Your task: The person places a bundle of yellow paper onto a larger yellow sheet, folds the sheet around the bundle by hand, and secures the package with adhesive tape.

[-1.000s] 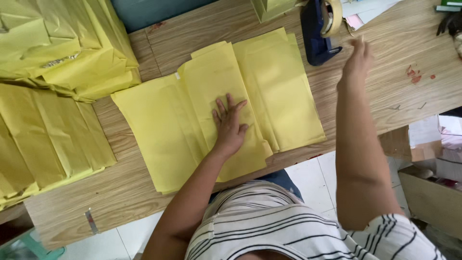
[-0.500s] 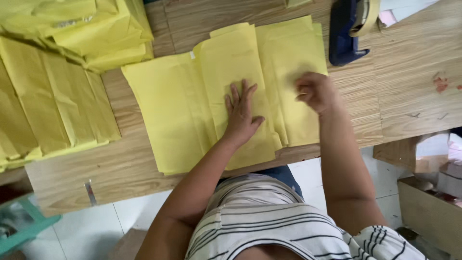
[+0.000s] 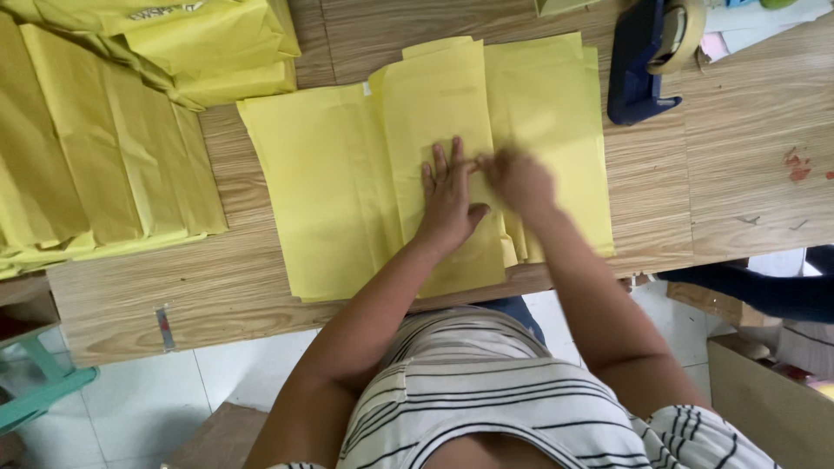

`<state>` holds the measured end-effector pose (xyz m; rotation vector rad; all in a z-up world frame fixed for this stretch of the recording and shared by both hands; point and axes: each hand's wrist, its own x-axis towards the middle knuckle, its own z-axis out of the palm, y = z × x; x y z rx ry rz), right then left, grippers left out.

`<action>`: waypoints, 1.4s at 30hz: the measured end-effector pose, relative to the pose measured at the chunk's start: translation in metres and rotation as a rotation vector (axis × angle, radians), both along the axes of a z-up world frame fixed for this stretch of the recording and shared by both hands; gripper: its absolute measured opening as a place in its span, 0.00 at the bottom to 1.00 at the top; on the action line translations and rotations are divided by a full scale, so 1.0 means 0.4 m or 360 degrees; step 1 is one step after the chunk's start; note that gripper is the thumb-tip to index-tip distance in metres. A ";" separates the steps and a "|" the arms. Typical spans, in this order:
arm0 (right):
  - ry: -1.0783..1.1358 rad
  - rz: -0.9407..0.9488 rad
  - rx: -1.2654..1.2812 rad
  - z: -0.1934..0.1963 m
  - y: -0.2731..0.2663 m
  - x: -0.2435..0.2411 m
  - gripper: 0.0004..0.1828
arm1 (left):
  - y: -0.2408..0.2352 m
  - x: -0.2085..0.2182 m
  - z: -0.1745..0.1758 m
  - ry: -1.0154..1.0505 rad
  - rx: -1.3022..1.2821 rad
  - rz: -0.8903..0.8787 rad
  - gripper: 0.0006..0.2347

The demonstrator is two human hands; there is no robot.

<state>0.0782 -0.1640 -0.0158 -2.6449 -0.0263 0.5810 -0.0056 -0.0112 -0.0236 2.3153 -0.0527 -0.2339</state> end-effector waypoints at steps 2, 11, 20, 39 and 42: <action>0.0093 0.0133 -0.0149 0.044 0.095 -0.080 0.40 | -0.004 0.002 -0.026 -0.0159 0.0006 0.0057 0.36; 0.0087 0.0132 0.1015 0.204 0.058 -0.076 0.40 | 0.243 -0.046 0.007 -0.0175 -0.0700 0.0676 0.32; 0.0295 -0.0409 0.1811 0.000 0.158 0.158 0.28 | 0.280 0.199 -0.112 0.0059 -0.1183 0.0930 0.30; -0.0016 -0.0581 0.1819 -0.121 0.180 0.360 0.08 | 0.357 0.430 -0.045 0.0229 -0.1083 0.0360 0.16; 0.0059 -0.0501 0.1518 -0.113 0.193 0.367 0.18 | 0.361 0.454 -0.042 0.0269 -0.1086 0.0368 0.18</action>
